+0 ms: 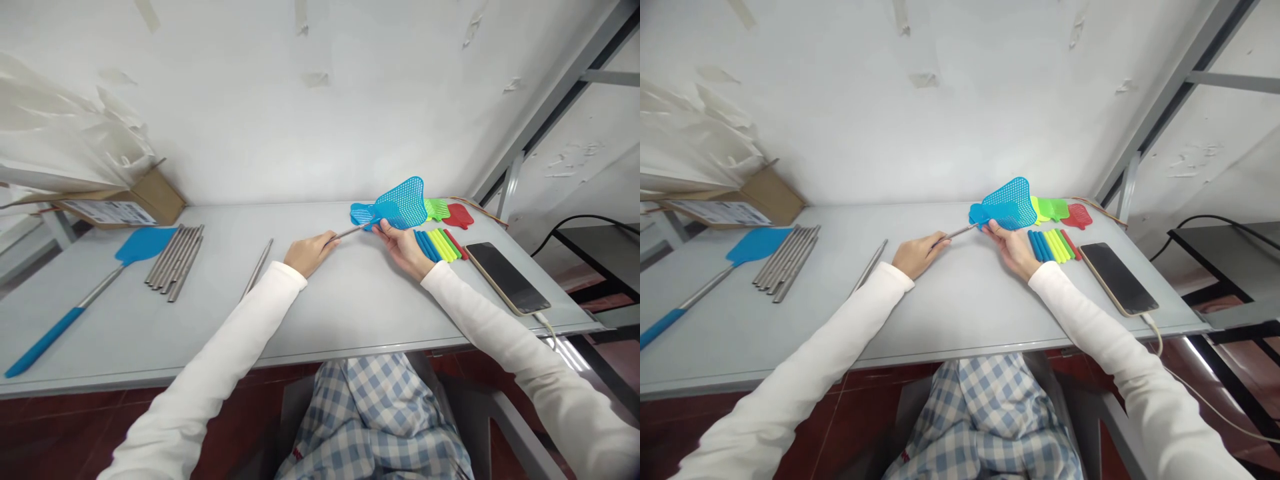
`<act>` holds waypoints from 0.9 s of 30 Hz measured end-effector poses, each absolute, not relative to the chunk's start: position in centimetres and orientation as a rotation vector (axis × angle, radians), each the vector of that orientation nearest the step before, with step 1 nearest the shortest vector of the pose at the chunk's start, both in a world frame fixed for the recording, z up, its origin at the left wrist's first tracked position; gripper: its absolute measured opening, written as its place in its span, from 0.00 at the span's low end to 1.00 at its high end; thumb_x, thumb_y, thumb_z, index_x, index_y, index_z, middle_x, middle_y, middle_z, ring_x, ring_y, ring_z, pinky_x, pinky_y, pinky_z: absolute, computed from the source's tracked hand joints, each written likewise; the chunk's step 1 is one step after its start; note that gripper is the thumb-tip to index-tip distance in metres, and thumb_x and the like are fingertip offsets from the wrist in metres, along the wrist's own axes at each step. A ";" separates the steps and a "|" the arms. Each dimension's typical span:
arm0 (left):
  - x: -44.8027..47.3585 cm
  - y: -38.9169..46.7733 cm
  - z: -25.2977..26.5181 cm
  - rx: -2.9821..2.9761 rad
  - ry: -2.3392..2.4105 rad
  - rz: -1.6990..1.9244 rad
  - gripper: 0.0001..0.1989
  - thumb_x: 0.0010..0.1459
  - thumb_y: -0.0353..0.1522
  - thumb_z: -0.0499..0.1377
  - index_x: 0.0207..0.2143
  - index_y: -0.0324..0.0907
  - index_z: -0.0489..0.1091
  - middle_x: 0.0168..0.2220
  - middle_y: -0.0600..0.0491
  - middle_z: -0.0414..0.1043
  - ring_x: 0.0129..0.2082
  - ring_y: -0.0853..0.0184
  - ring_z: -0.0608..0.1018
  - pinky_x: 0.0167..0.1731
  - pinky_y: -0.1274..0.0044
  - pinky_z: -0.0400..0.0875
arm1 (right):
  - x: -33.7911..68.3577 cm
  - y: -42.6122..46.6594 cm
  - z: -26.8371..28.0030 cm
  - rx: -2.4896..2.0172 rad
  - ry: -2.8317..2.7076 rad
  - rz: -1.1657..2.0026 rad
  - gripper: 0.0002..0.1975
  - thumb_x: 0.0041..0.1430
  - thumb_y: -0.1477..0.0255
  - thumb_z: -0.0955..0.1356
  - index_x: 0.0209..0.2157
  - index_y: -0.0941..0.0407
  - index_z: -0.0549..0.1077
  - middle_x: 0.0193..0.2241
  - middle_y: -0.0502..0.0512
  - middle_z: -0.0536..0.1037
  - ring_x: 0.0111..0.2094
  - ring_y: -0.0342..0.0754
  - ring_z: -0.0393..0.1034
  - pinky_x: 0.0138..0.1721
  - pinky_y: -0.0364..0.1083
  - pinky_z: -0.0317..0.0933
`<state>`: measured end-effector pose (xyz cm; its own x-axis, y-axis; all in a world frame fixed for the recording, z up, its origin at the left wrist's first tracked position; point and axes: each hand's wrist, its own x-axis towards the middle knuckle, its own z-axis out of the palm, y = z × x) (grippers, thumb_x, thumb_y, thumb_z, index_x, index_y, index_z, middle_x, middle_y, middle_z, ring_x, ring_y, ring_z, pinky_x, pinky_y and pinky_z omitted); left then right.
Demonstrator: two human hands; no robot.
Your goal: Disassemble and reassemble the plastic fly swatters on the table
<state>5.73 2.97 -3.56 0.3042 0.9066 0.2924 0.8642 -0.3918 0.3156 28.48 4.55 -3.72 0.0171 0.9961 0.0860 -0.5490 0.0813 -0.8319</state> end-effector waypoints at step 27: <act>7.0 1.1 -1.7 2.349 1.799 0.635 0.18 0.68 0.45 0.48 0.51 0.48 0.69 0.41 0.51 0.79 0.41 0.60 0.80 0.37 0.75 0.66 | 28.3 4.8 -4.6 -0.882 -1.067 1.503 0.19 0.46 0.54 0.76 0.32 0.54 0.76 0.35 0.56 0.82 0.44 0.51 0.76 0.47 0.50 0.70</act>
